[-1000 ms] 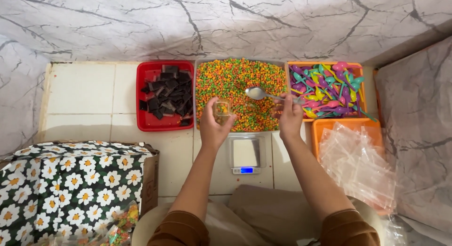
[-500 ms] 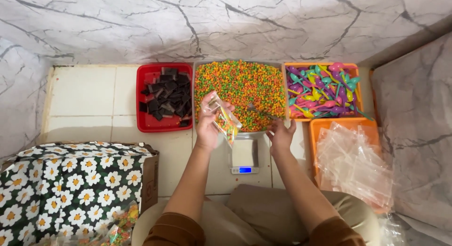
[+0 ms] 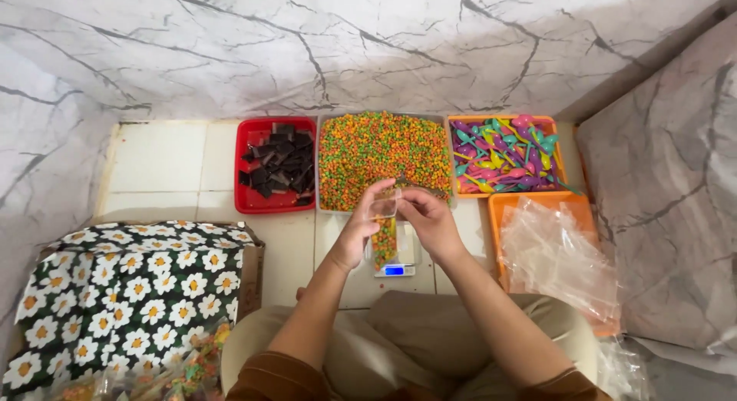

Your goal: Portioning and packaging small snacks into individual plastic bags using a digital scale.

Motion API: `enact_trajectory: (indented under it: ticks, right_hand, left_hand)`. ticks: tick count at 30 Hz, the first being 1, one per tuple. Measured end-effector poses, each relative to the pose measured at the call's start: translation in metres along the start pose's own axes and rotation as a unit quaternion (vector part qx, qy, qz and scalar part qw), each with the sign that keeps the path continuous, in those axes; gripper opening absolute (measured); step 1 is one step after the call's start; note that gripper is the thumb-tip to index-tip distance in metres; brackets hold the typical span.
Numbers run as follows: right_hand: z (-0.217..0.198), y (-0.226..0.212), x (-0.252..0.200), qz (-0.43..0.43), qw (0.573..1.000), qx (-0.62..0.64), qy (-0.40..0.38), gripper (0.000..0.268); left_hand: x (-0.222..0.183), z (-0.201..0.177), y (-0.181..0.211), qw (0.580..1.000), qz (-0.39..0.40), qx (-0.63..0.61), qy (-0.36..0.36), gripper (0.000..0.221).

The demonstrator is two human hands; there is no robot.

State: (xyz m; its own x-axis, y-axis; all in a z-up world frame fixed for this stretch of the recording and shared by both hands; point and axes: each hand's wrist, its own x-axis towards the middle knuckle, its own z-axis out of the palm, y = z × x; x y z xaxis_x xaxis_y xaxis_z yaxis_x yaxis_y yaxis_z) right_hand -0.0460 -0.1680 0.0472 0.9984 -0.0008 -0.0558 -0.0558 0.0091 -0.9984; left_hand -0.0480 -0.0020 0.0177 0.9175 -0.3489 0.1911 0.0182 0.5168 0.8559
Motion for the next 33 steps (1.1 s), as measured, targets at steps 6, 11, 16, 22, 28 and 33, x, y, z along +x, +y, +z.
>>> enact_trajectory:
  ticks: [6,11,16,22,28,33]
  right_hand:
    - [0.007,0.0,-0.048,-0.185,0.969,-0.152,0.059,0.009]
    - [-0.015,0.021,-0.07,-0.202,0.954,-0.214,0.06,0.008]
    - [-0.041,0.029,-0.085,-0.167,0.933,-0.316,0.036,0.015]
    - [-0.123,0.062,-0.075,0.01,0.964,-0.262,0.051,0.057]
    - [-0.173,0.085,-0.062,0.272,0.944,0.054,0.18,0.045]
    - [-0.146,0.063,-0.063,0.259,0.948,0.056,0.176,0.044]
  left_hand:
    - [-0.037,0.051,0.035,0.993,-0.004,0.094,0.066,0.106]
    - [-0.068,0.051,0.003,0.923,0.027,0.354,0.148,0.076]
    - [-0.079,0.033,-0.028,0.828,0.018,0.54,0.151,0.03]
    - [-0.072,-0.01,-0.083,0.819,-0.153,0.497,0.242,0.02]
    - [-0.06,-0.074,-0.152,0.79,-0.282,0.44,0.323,0.025]
    - [-0.065,-0.091,-0.173,0.759,-0.348,0.445,0.323,0.034]
